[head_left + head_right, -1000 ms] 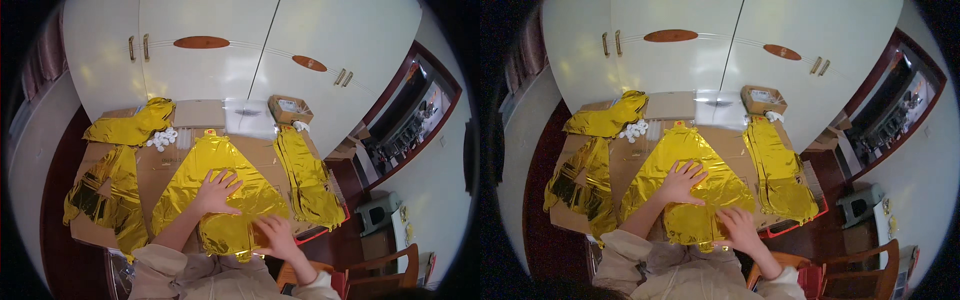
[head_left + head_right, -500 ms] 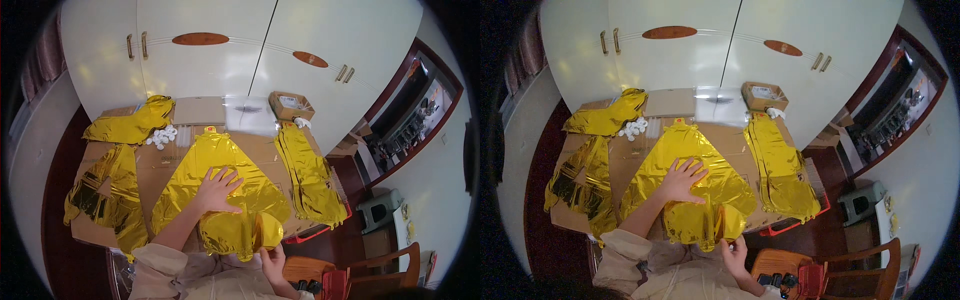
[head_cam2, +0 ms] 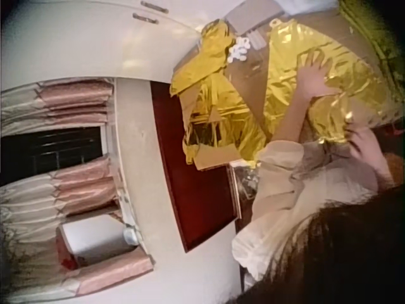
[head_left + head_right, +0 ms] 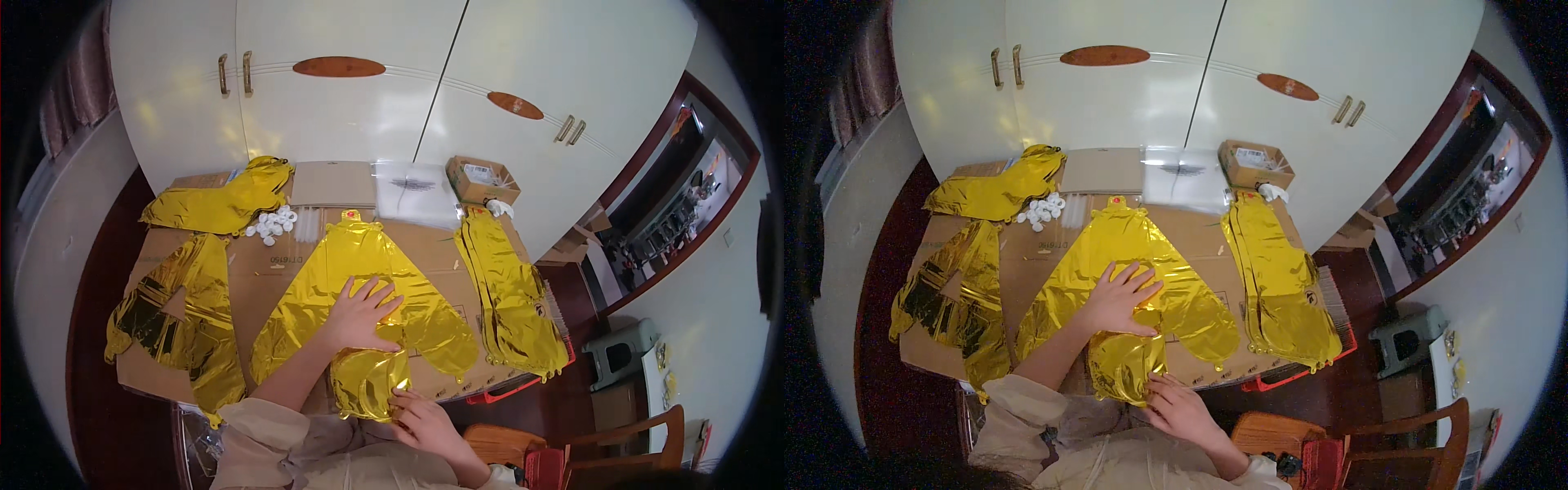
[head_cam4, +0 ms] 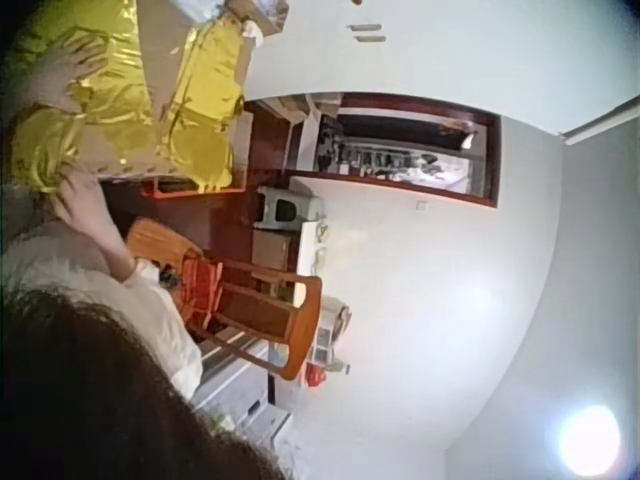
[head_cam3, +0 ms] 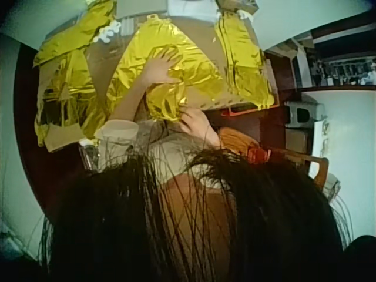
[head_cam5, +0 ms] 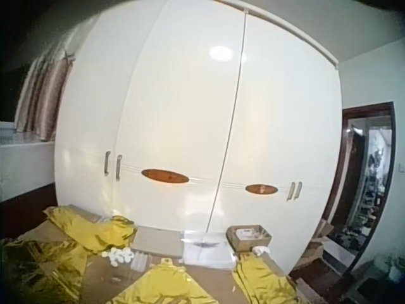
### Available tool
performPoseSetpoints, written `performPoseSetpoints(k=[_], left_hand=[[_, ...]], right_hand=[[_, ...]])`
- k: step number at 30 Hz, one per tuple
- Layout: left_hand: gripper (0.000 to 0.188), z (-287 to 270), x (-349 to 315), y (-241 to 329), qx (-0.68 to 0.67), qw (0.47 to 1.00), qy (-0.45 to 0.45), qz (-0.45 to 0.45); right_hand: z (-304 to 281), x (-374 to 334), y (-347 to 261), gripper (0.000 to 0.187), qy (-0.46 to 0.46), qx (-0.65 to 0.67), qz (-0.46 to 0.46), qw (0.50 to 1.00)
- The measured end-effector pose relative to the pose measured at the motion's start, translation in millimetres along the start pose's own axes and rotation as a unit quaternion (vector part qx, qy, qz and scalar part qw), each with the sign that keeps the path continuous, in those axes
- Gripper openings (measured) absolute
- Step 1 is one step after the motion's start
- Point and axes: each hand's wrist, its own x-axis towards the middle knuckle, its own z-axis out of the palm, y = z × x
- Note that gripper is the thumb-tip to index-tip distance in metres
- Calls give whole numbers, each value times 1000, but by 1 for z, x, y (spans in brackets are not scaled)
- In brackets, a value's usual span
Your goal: Folding and preparing large gold foil decorations for packaging.
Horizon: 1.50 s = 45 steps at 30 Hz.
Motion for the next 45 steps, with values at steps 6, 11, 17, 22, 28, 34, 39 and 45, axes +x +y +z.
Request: performPoseSetpoints(k=[6, 11, 17, 22, 28, 34, 39, 45], left_hand=[[98, -1, 1, 0, 5, 1000, 0, 1], [97, 2, 0, -1, 12, 1000, 11, 3], [98, 1, 0, 0, 3, 1000, 11, -1], [99, 0, -1, 1, 5, 1000, 12, 3], [103, -1, -1, 0, 5, 1000, 4, 11], [107, 0, 0, -1, 6, 1000, -3, 13], [109, -1, 0, -1, 10, 1000, -12, 11], [111, -3, -1, -1, 15, 1000, -24, 13]], right_hand=[[-25, 20, 38, 23, 71, -35, 33, 996], [-29, 37, 48, 34, 33, -119, 42, 991], [-25, 36, 50, 41, 10, -111, 46, 993], [-29, 36, 55, 46, -30, -147, 38, 988], [-37, 45, 61, 65, -87, -204, 25, 975], [-40, 60, 71, 87, -144, -249, 14, 958], [-42, 64, 69, 92, -164, -253, 19, 953], [-42, 57, 63, 87, -120, -251, 12, 960]])
